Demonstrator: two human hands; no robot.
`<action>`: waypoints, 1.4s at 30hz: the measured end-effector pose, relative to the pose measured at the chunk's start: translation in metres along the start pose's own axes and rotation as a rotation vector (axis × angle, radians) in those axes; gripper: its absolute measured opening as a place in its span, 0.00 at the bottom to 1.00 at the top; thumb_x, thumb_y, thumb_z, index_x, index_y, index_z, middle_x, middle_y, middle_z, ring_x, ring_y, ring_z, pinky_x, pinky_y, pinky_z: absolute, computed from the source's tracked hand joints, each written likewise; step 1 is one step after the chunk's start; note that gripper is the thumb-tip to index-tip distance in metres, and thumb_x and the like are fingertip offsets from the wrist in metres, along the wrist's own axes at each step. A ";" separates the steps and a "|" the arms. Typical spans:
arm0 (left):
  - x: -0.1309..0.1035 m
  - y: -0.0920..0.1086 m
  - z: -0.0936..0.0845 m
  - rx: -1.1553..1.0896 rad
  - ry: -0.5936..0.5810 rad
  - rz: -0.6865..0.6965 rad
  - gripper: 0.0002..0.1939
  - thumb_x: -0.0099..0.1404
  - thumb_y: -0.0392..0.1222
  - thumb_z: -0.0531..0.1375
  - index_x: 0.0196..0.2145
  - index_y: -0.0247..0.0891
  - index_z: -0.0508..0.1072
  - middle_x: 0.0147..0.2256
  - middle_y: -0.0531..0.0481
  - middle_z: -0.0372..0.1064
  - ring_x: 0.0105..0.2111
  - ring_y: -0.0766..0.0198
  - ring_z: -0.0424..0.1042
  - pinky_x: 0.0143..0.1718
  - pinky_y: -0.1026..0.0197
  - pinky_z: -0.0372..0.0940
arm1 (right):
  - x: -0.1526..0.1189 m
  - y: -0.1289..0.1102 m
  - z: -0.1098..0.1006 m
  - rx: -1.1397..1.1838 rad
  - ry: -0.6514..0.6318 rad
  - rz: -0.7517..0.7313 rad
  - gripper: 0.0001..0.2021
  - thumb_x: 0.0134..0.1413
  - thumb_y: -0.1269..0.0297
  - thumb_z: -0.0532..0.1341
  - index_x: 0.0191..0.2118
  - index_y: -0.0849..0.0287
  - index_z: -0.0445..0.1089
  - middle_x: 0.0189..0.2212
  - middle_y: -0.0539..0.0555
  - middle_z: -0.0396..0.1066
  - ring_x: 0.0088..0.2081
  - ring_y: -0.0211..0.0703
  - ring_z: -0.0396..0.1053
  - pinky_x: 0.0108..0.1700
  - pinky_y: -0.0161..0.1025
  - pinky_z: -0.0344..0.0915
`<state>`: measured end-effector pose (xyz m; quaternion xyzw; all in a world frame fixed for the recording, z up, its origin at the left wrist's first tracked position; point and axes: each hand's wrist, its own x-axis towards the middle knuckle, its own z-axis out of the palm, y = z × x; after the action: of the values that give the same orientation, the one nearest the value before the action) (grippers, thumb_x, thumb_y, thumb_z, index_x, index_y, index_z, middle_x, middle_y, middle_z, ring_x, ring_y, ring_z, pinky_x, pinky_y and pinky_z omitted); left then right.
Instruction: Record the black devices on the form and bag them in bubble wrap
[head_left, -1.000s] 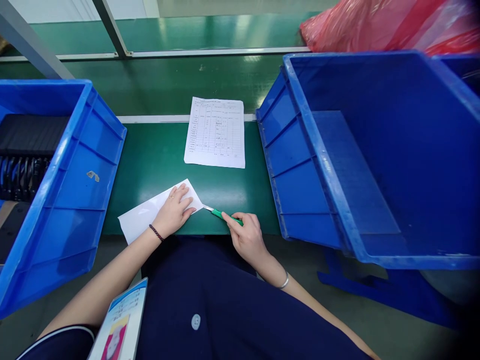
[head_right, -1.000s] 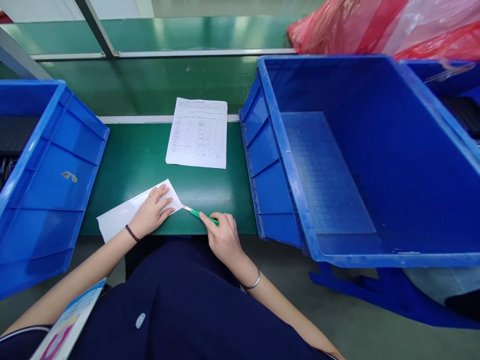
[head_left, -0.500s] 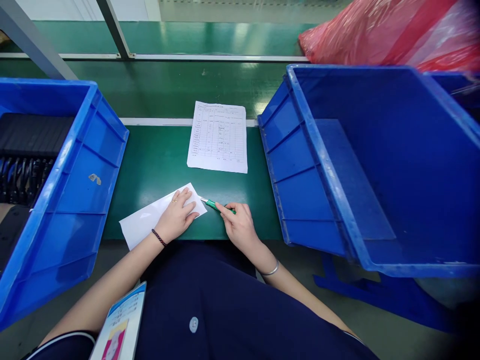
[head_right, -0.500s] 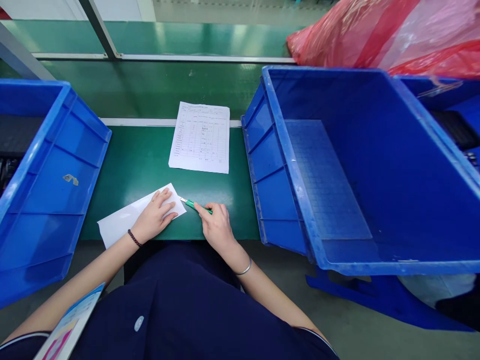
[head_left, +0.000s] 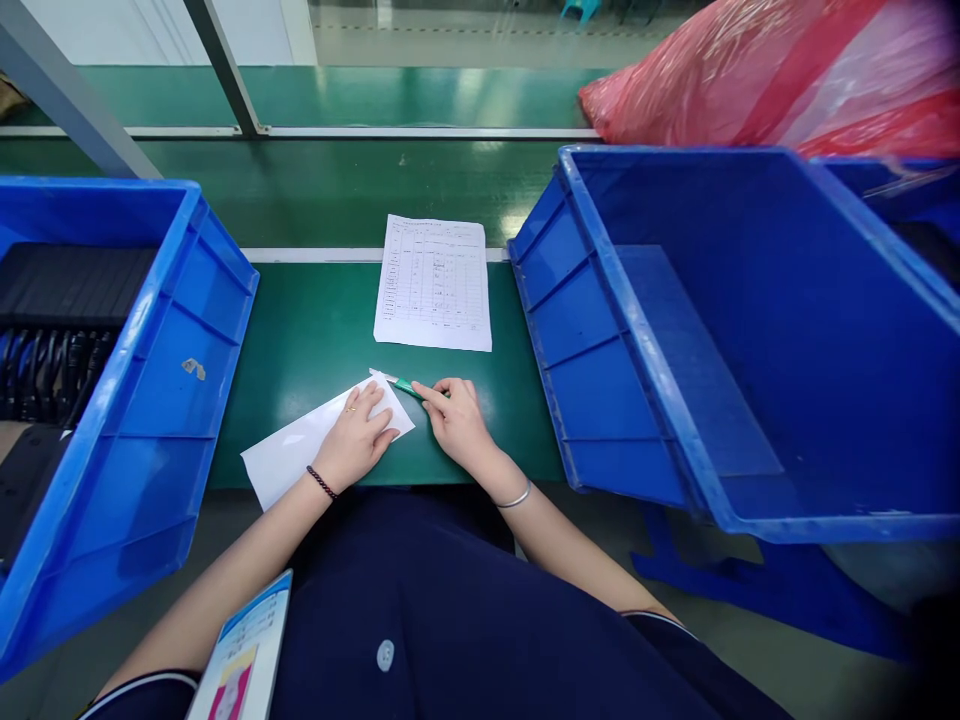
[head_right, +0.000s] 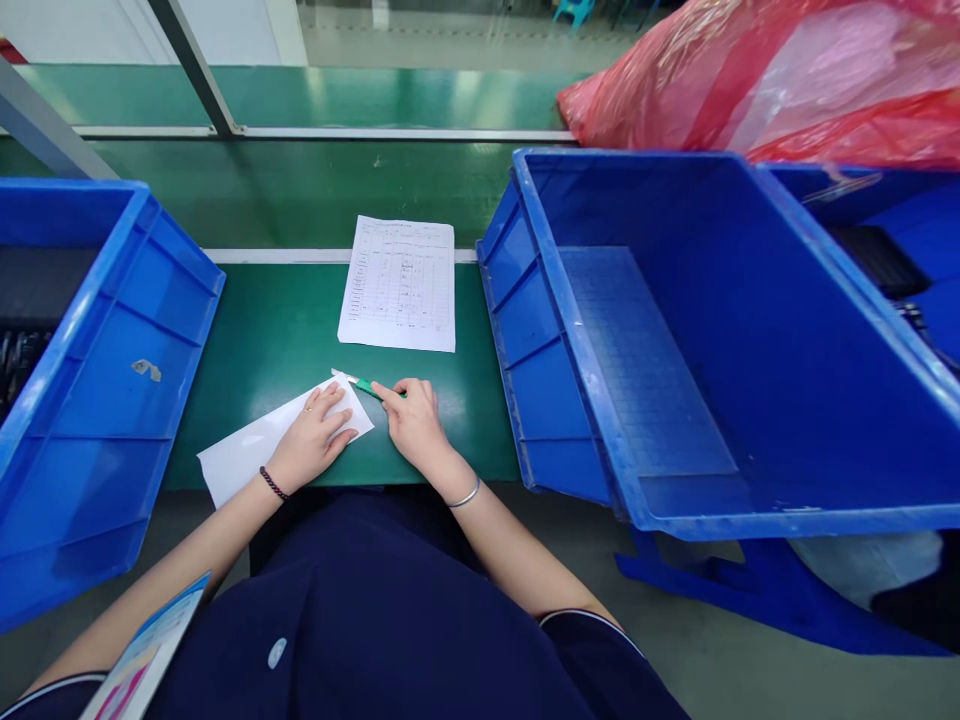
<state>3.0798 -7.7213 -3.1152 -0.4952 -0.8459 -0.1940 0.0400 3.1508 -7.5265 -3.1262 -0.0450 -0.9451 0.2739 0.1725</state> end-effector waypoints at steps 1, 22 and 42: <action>0.000 0.000 0.000 0.003 0.005 -0.004 0.11 0.67 0.42 0.53 0.42 0.33 0.71 0.52 0.32 0.62 0.60 0.45 0.57 0.59 0.38 0.56 | 0.001 0.000 0.001 -0.001 -0.013 0.012 0.17 0.61 0.71 0.53 0.51 0.51 0.72 0.37 0.58 0.63 0.40 0.45 0.56 0.44 0.44 0.59; 0.001 -0.042 0.003 0.073 0.187 -0.157 0.10 0.66 0.44 0.54 0.40 0.37 0.70 0.51 0.35 0.63 0.58 0.47 0.59 0.56 0.38 0.59 | 0.065 -0.025 0.031 -0.016 -0.140 0.051 0.18 0.61 0.70 0.54 0.52 0.45 0.70 0.41 0.58 0.63 0.45 0.47 0.55 0.43 0.41 0.52; 0.010 -0.064 -0.008 0.000 0.314 -0.275 0.15 0.63 0.42 0.55 0.45 0.32 0.65 0.53 0.32 0.59 0.57 0.50 0.60 0.57 0.45 0.59 | 0.104 -0.057 0.047 -0.014 0.034 -0.058 0.16 0.61 0.66 0.54 0.53 0.56 0.67 0.49 0.59 0.62 0.51 0.48 0.53 0.50 0.44 0.51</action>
<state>3.0191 -7.7437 -3.1234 -0.3387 -0.8889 -0.2724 0.1448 3.0377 -7.5797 -3.1021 -0.0236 -0.9448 0.2615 0.1958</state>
